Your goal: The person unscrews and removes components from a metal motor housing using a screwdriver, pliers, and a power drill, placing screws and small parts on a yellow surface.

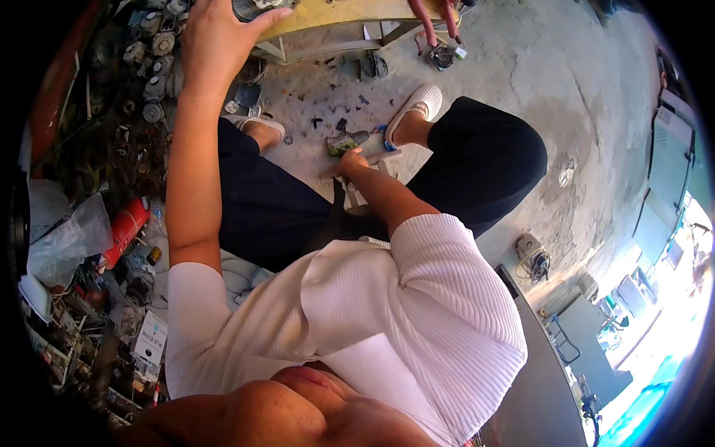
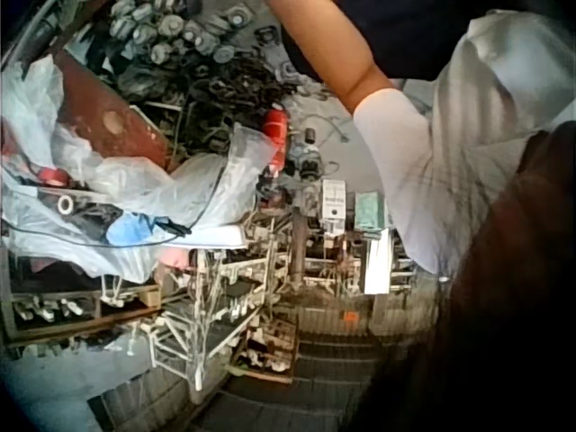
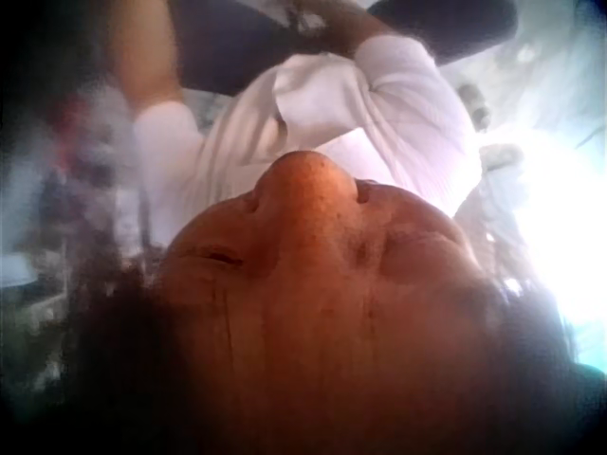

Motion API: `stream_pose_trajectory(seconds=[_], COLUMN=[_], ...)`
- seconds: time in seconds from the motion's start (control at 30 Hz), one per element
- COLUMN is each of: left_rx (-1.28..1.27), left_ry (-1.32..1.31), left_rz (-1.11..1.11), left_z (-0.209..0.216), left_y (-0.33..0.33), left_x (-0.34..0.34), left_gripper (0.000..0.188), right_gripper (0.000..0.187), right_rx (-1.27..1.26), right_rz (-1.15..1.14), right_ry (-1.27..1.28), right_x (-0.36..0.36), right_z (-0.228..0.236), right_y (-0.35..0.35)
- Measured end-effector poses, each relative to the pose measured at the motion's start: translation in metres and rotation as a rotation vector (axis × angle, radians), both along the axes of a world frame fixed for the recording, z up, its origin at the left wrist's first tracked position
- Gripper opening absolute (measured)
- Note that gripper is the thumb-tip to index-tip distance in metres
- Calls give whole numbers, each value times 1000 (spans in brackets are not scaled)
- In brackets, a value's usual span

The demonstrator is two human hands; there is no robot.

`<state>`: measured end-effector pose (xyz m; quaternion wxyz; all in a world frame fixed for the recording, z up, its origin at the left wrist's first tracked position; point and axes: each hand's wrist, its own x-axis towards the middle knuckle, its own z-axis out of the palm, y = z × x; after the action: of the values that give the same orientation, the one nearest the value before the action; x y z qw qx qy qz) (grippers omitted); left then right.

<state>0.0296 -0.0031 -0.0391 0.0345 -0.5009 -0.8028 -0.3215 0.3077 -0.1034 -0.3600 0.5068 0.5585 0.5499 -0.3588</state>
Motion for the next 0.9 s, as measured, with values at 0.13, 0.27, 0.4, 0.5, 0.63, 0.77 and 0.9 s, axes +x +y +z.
stream_pose_trajectory(seconds=[0.13,0.27,0.4,0.5,0.63,0.77,0.9], left_rx=[-9,55,78,100,123,78,45], left_ry=[-107,184,132,93,-22,-10,-64], left_rz=[-58,-33,5,22,-35,-23,-59], left_z=[16,-19,-18,-17,-16,-17,-15], left_y=[8,5,2,7,11,10,6], left_x=[7,-17,-22,-22,-17,-18,-11], left_gripper=[59,61,60,56,47,43,44], right_gripper=[66,37,32,56,51,39,27], right_rx=[-55,-89,-364,-559,-293,112,325], right_rz=[208,-324,-697,-734,-558,-342,-280], right_ry=[317,511,844,1226,1282,1555,1680], right_x=[-11,-21,-2,43,45,27,-13], right_z=[22,87,207,286,354,368,381], right_y=[55,100,126,126,123,142,193])
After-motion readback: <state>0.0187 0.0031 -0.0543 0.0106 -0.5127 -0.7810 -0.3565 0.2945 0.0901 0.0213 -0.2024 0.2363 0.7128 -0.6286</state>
